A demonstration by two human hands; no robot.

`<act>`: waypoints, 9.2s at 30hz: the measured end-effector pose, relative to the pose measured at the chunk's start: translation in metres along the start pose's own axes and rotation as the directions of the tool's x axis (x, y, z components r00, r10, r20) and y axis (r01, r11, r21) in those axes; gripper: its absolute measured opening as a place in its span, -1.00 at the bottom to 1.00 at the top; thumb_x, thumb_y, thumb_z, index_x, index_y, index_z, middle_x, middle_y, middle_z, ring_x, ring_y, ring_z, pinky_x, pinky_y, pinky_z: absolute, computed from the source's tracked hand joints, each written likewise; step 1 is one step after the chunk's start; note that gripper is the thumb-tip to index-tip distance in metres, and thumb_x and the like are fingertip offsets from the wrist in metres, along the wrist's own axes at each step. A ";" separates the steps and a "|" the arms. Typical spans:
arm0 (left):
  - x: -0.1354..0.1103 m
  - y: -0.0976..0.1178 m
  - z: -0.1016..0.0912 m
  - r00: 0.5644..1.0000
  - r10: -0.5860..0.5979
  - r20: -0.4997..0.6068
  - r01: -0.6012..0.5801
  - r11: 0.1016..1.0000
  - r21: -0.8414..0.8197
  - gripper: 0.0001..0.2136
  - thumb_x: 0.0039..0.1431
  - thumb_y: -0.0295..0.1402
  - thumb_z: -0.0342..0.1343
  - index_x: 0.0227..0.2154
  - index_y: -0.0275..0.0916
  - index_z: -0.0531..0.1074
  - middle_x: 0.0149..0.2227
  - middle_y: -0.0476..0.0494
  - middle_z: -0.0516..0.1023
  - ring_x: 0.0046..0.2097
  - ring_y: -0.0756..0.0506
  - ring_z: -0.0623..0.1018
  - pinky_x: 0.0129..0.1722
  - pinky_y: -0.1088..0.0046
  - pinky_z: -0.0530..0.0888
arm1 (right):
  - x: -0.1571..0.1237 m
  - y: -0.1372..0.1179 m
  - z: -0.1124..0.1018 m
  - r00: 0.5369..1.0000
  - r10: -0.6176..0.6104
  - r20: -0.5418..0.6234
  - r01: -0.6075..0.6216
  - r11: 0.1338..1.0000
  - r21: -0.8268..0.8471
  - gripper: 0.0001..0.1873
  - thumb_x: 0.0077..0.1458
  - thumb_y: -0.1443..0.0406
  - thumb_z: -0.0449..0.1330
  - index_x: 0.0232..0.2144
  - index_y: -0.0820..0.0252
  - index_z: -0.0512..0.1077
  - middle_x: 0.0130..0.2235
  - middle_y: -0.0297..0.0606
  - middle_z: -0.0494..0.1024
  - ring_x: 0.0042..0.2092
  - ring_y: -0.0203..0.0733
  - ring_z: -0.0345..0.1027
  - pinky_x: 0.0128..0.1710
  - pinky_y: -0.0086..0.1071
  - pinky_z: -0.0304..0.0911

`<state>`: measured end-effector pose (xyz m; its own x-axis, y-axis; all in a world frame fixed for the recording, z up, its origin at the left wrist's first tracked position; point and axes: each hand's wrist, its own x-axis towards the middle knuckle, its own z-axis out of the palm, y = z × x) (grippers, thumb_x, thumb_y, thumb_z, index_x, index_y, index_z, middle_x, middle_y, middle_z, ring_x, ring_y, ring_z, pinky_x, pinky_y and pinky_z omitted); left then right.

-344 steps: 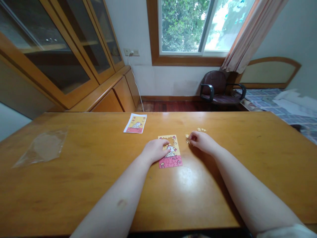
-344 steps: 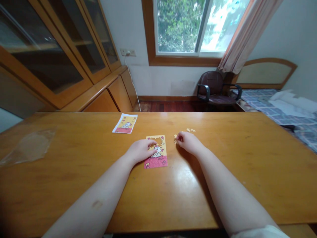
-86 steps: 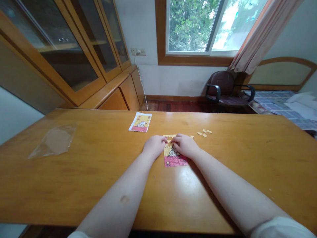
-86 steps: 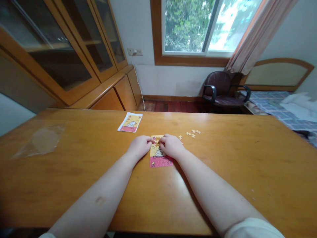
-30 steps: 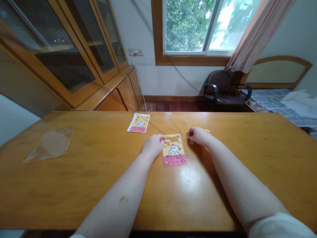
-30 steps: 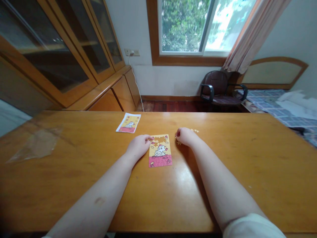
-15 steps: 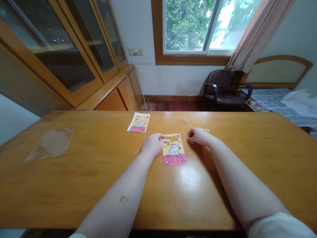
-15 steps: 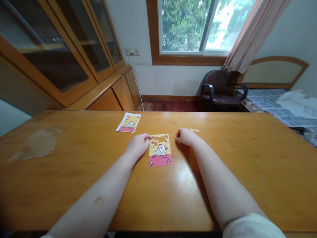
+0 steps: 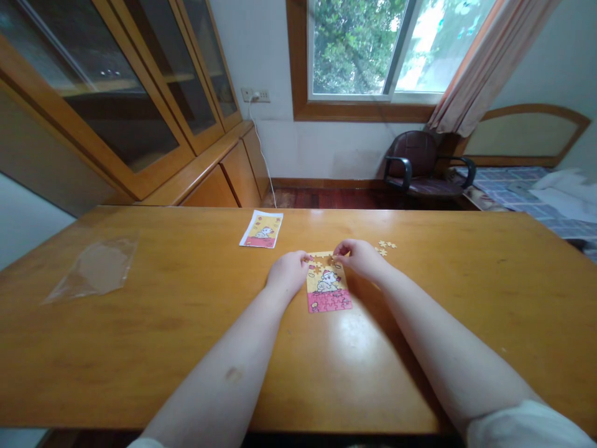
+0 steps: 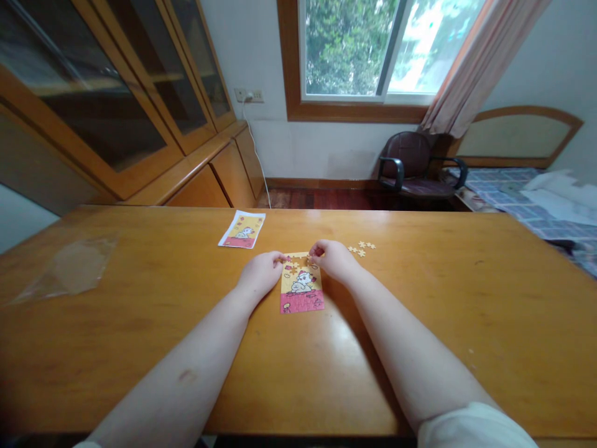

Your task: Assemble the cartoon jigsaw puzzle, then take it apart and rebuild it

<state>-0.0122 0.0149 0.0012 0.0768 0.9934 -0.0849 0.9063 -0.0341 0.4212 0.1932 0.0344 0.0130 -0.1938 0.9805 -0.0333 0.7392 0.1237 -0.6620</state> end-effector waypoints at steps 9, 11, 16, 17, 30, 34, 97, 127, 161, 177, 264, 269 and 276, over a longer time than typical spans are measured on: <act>0.001 0.001 0.006 1.000 0.006 -0.002 -0.006 0.999 0.045 -0.72 0.16 -0.31 -0.02 -0.12 -0.08 0.50 -0.16 -0.13 0.60 -0.14 -0.16 0.56 -0.17 0.38 0.44 | 0.006 -0.008 0.041 0.996 -0.011 -0.091 0.017 0.998 0.061 -0.89 -0.01 0.30 0.22 -0.37 0.14 0.52 -0.40 -0.35 0.56 -0.38 -0.31 0.37 -0.32 -0.46 0.21; 0.001 0.000 0.007 1.000 0.007 -0.002 -0.007 0.998 0.061 -0.72 0.15 -0.31 -0.01 -0.11 -0.08 0.50 -0.15 -0.13 0.60 -0.13 -0.17 0.55 -0.16 0.36 0.44 | 0.006 -0.009 0.043 0.995 -0.026 -0.095 0.030 0.999 0.039 -0.89 0.01 0.29 0.21 -0.38 0.13 0.53 -0.41 -0.35 0.56 -0.38 -0.31 0.37 -0.31 -0.47 0.22; 0.000 0.000 0.008 1.000 0.016 0.000 -0.016 0.998 0.068 -0.71 0.16 -0.31 -0.01 -0.09 -0.07 0.49 -0.13 -0.13 0.59 -0.12 -0.17 0.55 -0.14 0.35 0.44 | 0.005 -0.013 0.044 0.995 -0.050 -0.089 0.052 0.998 0.020 -0.89 0.01 0.31 0.19 -0.39 0.13 0.54 -0.40 -0.35 0.57 -0.35 -0.30 0.39 -0.28 -0.47 0.23; 0.000 0.000 0.009 1.000 0.017 0.002 -0.017 0.998 0.068 -0.71 0.16 -0.30 -0.01 -0.09 -0.07 0.49 -0.13 -0.13 0.59 -0.12 -0.17 0.55 -0.14 0.36 0.44 | 0.005 -0.013 0.045 0.995 -0.048 -0.087 0.050 0.999 0.021 -0.89 0.01 0.31 0.19 -0.39 0.13 0.54 -0.39 -0.35 0.58 -0.35 -0.30 0.40 -0.28 -0.47 0.23; 0.001 0.001 0.010 1.000 0.015 -0.007 -0.015 0.998 0.065 -0.73 0.16 -0.29 0.01 -0.11 -0.06 0.48 -0.15 -0.11 0.60 -0.13 -0.16 0.56 -0.16 0.37 0.44 | 0.008 -0.011 0.049 0.993 -0.069 -0.094 0.067 0.998 -0.021 -0.87 0.03 0.31 0.18 -0.37 0.09 0.54 -0.36 -0.34 0.60 -0.32 -0.27 0.43 -0.26 -0.45 0.23; 0.001 0.001 0.010 1.000 0.015 -0.004 -0.015 0.998 0.067 -0.73 0.16 -0.29 0.01 -0.09 -0.05 0.48 -0.14 -0.12 0.60 -0.13 -0.17 0.56 -0.15 0.35 0.45 | 0.009 -0.012 0.049 0.992 -0.078 -0.100 0.072 0.996 -0.060 -0.88 0.04 0.31 0.18 -0.37 0.09 0.54 -0.33 -0.34 0.60 -0.29 -0.25 0.43 -0.26 -0.45 0.22; 0.000 0.000 0.006 1.000 0.009 -0.022 -0.009 1.000 0.012 -0.78 0.17 -0.31 0.00 -0.17 -0.05 0.49 -0.22 -0.08 0.60 -0.18 -0.14 0.56 -0.22 0.39 0.44 | 0.002 0.022 -0.039 0.944 0.254 0.212 -0.104 0.835 -0.540 -0.80 -0.28 0.36 0.34 -0.46 0.10 0.56 -0.41 -0.24 0.58 -0.42 -0.17 0.41 -0.46 -0.40 0.17; 0.001 0.000 0.008 0.999 0.019 -0.039 -0.019 1.000 0.006 -0.76 0.15 -0.32 0.01 -0.16 -0.09 0.50 -0.16 -0.09 0.60 -0.14 -0.14 0.55 -0.18 0.40 0.43 | -0.008 -0.013 0.014 0.900 -0.260 0.350 0.289 0.957 -0.033 -0.79 -0.04 0.42 0.18 -0.35 0.13 0.58 -0.29 -0.29 0.58 -0.26 -0.24 0.42 -0.23 -0.44 0.26; -0.001 0.001 0.004 1.000 -0.006 -0.004 0.006 0.999 0.050 -0.74 0.16 -0.26 0.01 -0.13 -0.11 0.47 -0.10 -0.14 0.58 -0.09 -0.16 0.54 -0.14 0.38 0.43 | -0.012 -0.010 0.026 0.897 -0.383 0.222 0.441 0.817 -0.372 -0.75 0.20 0.21 0.08 -0.27 0.09 0.56 -0.26 -0.24 0.53 -0.25 -0.27 0.40 -0.27 -0.48 0.19; -0.001 0.001 0.004 1.000 0.013 -0.005 -0.013 0.999 0.050 -0.75 0.16 -0.28 0.01 -0.13 -0.12 0.47 -0.11 -0.14 0.58 -0.09 -0.16 0.54 -0.13 0.37 0.43 | -0.014 -0.013 0.026 0.889 -0.378 0.258 0.454 0.793 -0.406 -0.69 0.22 0.19 0.02 -0.27 0.10 0.57 -0.28 -0.22 0.50 -0.28 -0.25 0.38 -0.29 -0.45 0.18; -0.001 -0.004 0.022 0.917 0.397 -0.022 -0.389 0.884 -0.260 -0.54 0.29 -0.13 -0.17 0.15 -0.22 0.25 0.21 -0.22 0.28 0.24 -0.17 0.24 0.24 0.15 0.17 | -0.031 0.077 -0.038 0.982 0.030 0.185 -0.009 0.993 -0.114 -0.85 -0.14 0.27 0.28 -0.44 0.17 0.42 -0.41 -0.29 0.53 -0.38 -0.21 0.37 -0.38 -0.41 0.19; -0.002 -0.003 0.020 0.921 0.389 0.003 -0.376 0.894 -0.243 -0.52 0.25 -0.13 -0.11 0.17 -0.22 0.23 0.22 -0.22 0.27 0.24 -0.18 0.24 0.24 0.15 0.17 | -0.034 0.065 -0.035 0.981 0.031 0.191 -0.034 0.999 0.008 -0.86 -0.15 0.29 0.27 -0.47 0.18 0.39 -0.43 -0.34 0.50 -0.40 -0.26 0.34 -0.39 -0.43 0.18; -0.006 0.004 0.013 0.923 0.380 0.052 -0.363 0.909 -0.203 -0.48 0.16 -0.18 0.02 0.17 -0.24 0.22 0.22 -0.25 0.25 0.25 -0.22 0.22 0.25 0.11 0.15 | -0.038 0.035 -0.008 0.998 0.053 0.018 -0.055 0.989 0.134 -0.78 0.00 0.26 0.19 -0.28 0.21 0.53 -0.40 -0.28 0.54 -0.42 -0.27 0.33 -0.38 -0.40 0.21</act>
<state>-0.0038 0.0073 -0.0081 0.4370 0.8988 0.0349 0.7119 -0.3694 0.5973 0.2315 0.0030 -0.0030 -0.1662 0.9827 -0.0817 0.6557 0.0482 -0.7535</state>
